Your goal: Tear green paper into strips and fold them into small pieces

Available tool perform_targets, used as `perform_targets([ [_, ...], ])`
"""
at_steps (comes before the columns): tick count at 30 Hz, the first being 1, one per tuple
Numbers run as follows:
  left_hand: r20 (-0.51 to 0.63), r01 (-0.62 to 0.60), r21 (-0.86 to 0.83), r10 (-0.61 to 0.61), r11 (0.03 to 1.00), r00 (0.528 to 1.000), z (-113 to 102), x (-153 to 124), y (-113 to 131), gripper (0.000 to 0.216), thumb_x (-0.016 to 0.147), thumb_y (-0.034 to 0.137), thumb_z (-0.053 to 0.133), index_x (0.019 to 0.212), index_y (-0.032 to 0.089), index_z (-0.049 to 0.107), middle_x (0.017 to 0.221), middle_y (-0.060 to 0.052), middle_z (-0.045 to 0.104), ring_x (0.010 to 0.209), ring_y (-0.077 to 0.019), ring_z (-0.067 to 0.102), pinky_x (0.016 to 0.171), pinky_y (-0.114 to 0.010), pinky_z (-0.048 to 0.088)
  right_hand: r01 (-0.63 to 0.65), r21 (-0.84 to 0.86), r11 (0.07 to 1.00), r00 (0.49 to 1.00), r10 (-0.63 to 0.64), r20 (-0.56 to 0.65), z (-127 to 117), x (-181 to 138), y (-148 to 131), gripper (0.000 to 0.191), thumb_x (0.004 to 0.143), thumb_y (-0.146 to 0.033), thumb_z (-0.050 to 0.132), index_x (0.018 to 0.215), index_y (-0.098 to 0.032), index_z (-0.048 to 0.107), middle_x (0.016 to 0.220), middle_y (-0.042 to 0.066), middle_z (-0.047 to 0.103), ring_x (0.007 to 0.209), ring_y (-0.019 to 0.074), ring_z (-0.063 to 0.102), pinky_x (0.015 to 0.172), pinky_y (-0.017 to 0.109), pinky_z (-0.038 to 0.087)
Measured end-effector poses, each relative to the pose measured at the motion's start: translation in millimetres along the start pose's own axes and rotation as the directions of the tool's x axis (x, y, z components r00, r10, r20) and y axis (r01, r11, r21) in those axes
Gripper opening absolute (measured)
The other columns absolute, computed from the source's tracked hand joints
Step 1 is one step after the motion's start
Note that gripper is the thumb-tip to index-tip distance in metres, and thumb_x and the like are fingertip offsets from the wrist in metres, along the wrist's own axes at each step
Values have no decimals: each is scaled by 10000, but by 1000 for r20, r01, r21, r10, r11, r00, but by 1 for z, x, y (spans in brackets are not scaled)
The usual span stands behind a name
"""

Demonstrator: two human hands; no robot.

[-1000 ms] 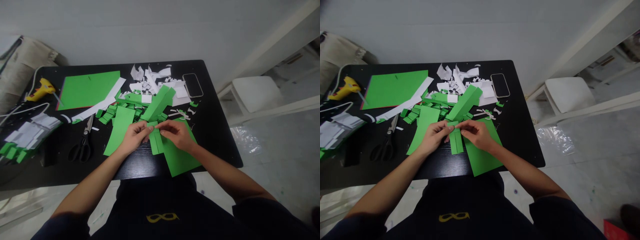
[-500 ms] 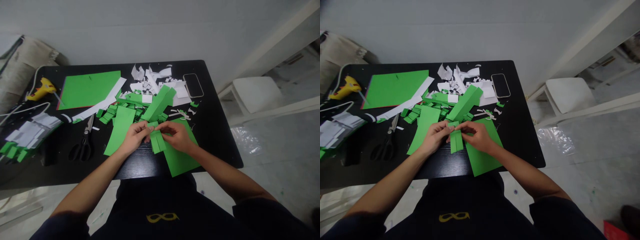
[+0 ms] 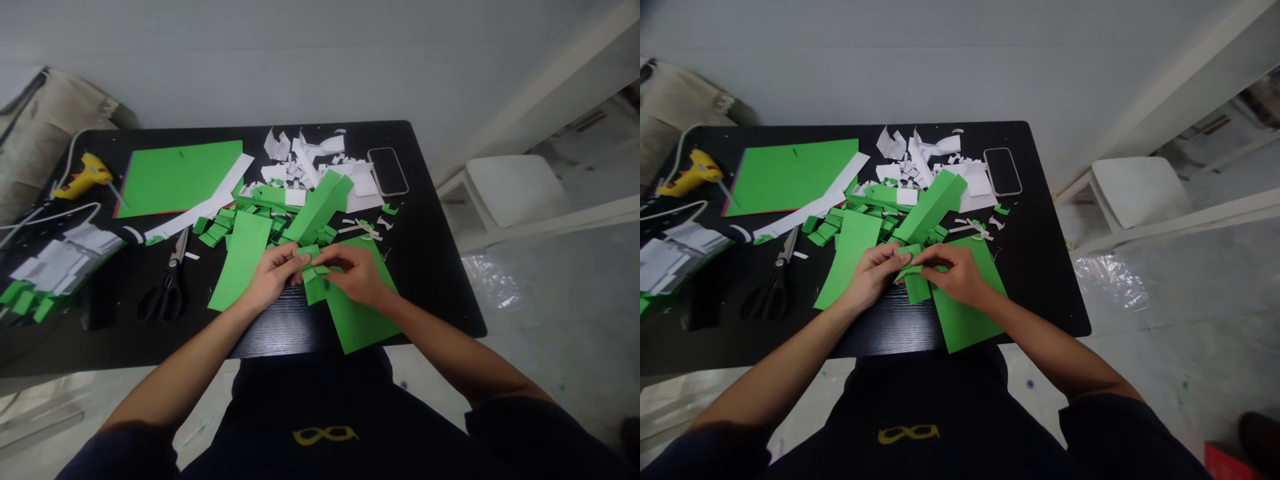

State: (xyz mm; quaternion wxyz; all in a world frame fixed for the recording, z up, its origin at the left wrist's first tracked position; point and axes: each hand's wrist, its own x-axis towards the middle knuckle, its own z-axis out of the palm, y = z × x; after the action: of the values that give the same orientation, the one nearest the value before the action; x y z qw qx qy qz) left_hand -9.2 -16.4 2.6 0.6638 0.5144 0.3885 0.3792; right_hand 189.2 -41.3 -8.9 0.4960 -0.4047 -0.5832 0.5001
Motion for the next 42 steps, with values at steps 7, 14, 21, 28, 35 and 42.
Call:
perform_targets([
  [7, 9, -32, 18, 32, 999, 999, -1, 1, -1, 382, 862, 439, 819, 649, 188, 625, 542, 19, 595, 493, -106, 490, 514, -252, 377, -99, 44, 994, 994, 101, -35, 4, -1, -4, 162, 817, -312, 918, 882, -229, 794, 861, 11, 798, 803, 187, 765, 811, 380, 676],
  [14, 3, -9, 8, 9, 1000, 1000, -1, 3, -2, 388, 840, 441, 820, 627, 190, 616, 537, 11, 599, 492, -113, 491, 504, -260, 369, -131, 71, 989, 988, 136, -72, 5, 0, -5, 296, 761, -376, 954, 862, -237, 713, 803, -12, 758, 723, 164, 720, 761, 348, 663],
  [21, -8, -61, 105, 62, 993, 998, -2, 1, 2, 417, 867, 467, 809, 626, 188, 614, 544, 13, 599, 504, -116, 496, 525, -264, 385, -105, 108, 989, 994, 106, 0, 1, -1, -4, 248, 824, -307, 882, 1008, -247, 727, 935, 12, 775, 860, 186, 745, 845, 370, 651],
  [28, 0, -207, 374, 223, 904, 975, -4, -4, 4, 438, 963, 420, 732, 635, 204, 539, 555, 42, 492, 516, -110, 425, 508, -259, 318, -143, 137, 980, 989, 146, -9, -3, 1, -10, 299, 936, -362, 777, 1215, -278, 710, 869, 2, 769, 721, 164, 702, 645, 308, 601],
  [35, -35, -348, 486, 415, 802, 909, -5, -3, -1, 158, 911, 305, 810, 989, 207, 714, 745, 18, 672, 630, -123, 601, 611, -250, 502, -131, 5, 991, 988, 131, -82, -1, 2, -2, 226, 853, -408, 878, 964, -233, 790, 921, 35, 833, 848, 209, 796, 796, 376, 684],
  [42, -23, -426, 551, 523, 718, 852, -4, -5, -1, 147, 937, 270, 806, 1065, 200, 814, 894, -45, 807, 716, -142, 714, 702, -270, 603, -130, 54, 990, 987, 135, -88, 0, 2, -2, 220, 834, -385, 908, 976, -248, 812, 913, 22, 839, 845, 198, 800, 814, 374, 685],
])
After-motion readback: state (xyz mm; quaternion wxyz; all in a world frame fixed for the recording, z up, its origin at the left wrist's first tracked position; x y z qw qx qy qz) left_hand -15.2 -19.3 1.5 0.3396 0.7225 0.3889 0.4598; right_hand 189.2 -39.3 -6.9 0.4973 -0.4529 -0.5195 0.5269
